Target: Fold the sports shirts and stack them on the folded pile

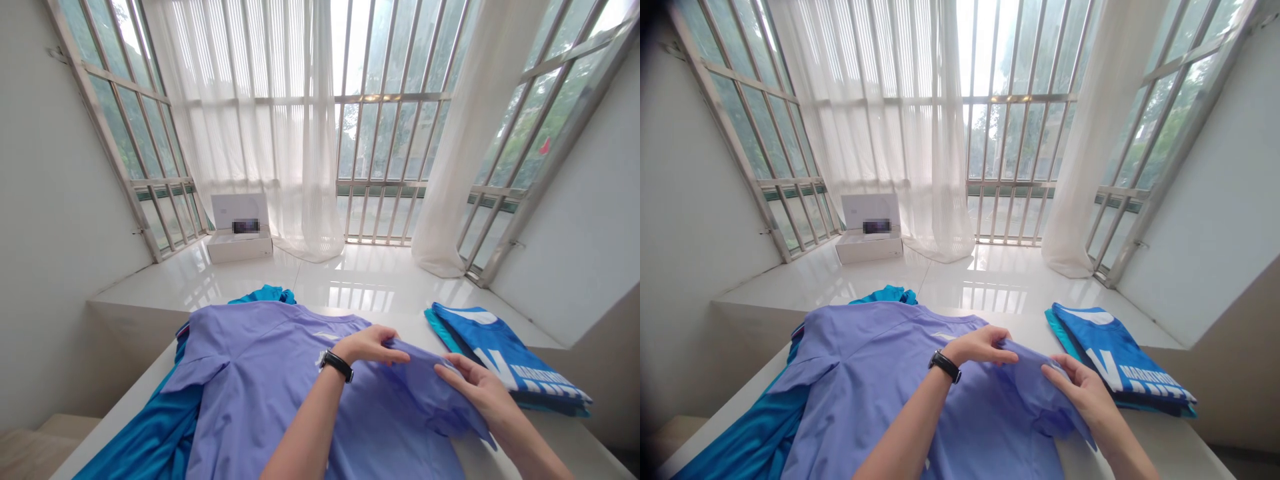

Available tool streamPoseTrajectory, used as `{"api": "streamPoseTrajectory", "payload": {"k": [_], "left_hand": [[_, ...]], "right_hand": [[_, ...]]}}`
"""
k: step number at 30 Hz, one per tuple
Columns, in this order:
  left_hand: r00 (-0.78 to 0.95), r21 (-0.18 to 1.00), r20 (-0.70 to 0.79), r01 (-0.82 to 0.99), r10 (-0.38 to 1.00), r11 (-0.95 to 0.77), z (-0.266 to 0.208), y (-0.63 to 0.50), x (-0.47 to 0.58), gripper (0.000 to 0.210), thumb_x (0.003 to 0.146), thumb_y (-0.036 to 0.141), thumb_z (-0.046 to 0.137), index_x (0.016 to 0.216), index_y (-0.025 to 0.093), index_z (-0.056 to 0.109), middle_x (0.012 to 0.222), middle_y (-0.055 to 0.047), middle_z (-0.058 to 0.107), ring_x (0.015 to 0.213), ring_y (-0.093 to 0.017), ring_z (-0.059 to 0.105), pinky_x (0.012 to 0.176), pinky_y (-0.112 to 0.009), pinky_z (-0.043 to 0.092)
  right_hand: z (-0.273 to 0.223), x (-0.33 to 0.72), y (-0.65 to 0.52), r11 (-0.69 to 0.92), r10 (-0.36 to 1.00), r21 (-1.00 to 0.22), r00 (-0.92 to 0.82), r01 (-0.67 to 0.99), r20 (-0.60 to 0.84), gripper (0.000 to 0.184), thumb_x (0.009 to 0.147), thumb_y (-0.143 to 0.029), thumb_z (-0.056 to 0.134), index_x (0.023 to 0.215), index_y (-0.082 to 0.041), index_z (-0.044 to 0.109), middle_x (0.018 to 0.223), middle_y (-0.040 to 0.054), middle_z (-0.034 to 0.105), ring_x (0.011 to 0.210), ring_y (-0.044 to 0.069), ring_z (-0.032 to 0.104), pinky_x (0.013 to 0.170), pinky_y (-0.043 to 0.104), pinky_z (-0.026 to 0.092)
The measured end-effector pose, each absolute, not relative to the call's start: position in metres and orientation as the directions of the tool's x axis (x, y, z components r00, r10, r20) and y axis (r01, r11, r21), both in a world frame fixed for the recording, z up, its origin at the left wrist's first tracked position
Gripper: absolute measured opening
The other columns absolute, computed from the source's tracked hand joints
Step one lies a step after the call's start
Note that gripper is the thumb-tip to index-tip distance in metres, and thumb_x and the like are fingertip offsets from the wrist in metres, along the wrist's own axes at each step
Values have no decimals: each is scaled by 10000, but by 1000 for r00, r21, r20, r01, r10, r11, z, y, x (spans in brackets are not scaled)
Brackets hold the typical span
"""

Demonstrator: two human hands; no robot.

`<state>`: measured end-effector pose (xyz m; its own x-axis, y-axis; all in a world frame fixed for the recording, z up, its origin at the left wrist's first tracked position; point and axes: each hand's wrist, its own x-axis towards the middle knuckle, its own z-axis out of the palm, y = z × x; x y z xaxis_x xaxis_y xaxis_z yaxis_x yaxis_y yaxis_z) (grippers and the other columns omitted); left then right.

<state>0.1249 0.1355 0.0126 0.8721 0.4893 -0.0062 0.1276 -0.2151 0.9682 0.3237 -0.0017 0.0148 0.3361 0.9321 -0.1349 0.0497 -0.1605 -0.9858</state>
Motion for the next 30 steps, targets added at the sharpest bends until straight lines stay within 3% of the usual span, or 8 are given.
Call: {"api": "streamPoseTrajectory", "payload": {"k": [6, 9, 14, 18, 21, 25, 30], "left_hand": [[751, 985, 112, 4, 651, -175, 11, 139, 130, 242, 747, 335, 721, 827, 193, 543, 612, 66, 531, 582, -115, 524, 577, -242, 400], [692, 975, 169, -14, 702, -221, 12, 141, 129, 201, 744, 284, 697, 806, 190, 530, 642, 65, 516, 611, -107, 484, 583, -234, 372], [633, 949, 186, 83, 751, -304, 13, 142, 126, 198, 771, 297, 695, 813, 190, 534, 694, 68, 474, 657, -104, 438, 625, -233, 370], [607, 931, 197, 131, 770, -341, 11, 141, 128, 162, 803, 283, 668, 842, 190, 541, 730, 58, 495, 688, -111, 462, 656, -233, 393], [594, 922, 225, 128, 772, -366, 8, 142, 130, 148, 811, 275, 659, 852, 191, 544, 741, 58, 500, 706, -113, 476, 675, -234, 398], [583, 916, 230, 140, 779, -375, 7, 142, 131, 137, 814, 275, 645, 849, 198, 537, 727, 61, 493, 697, -118, 478, 674, -239, 394], [542, 893, 258, 182, 800, -411, 9, 140, 130, 119, 829, 268, 636, 857, 206, 538, 767, 51, 513, 717, -125, 492, 701, -248, 399]], "right_hand": [[19, 320, -6, -231, 957, -966, 206, 116, -204, 460, 598, -576, 791, 877, -213, 744, 893, 84, 789, 866, 317, 738, 747, 348, 596], [23, 320, -11, -245, 960, -956, 176, 159, -217, 471, 578, -564, 806, 882, -206, 767, 885, 79, 793, 869, 315, 735, 757, 338, 596], [30, 324, -14, -136, 907, -991, 401, -4, -126, 532, 577, -519, 844, 997, -206, 748, 759, 55, 775, 742, 285, 727, 613, 300, 588], [27, 329, -8, -19, 835, -996, 547, -89, -65, 627, 636, -579, 780, 1160, -251, 673, 868, 41, 789, 798, 284, 730, 623, 308, 603], [20, 335, -1, -32, 760, -998, 650, 54, 11, 588, 652, -624, 754, 1107, -265, 654, 874, 21, 765, 819, 263, 713, 645, 298, 596], [15, 343, 3, -177, 701, -931, 705, 318, 108, 555, 673, -689, 693, 997, -239, 669, 853, 29, 730, 840, 275, 687, 691, 332, 563], [20, 347, 0, -273, 716, -885, 694, 378, 76, 542, 633, -677, 711, 942, -232, 730, 898, 49, 764, 948, 331, 691, 791, 379, 566]]}}
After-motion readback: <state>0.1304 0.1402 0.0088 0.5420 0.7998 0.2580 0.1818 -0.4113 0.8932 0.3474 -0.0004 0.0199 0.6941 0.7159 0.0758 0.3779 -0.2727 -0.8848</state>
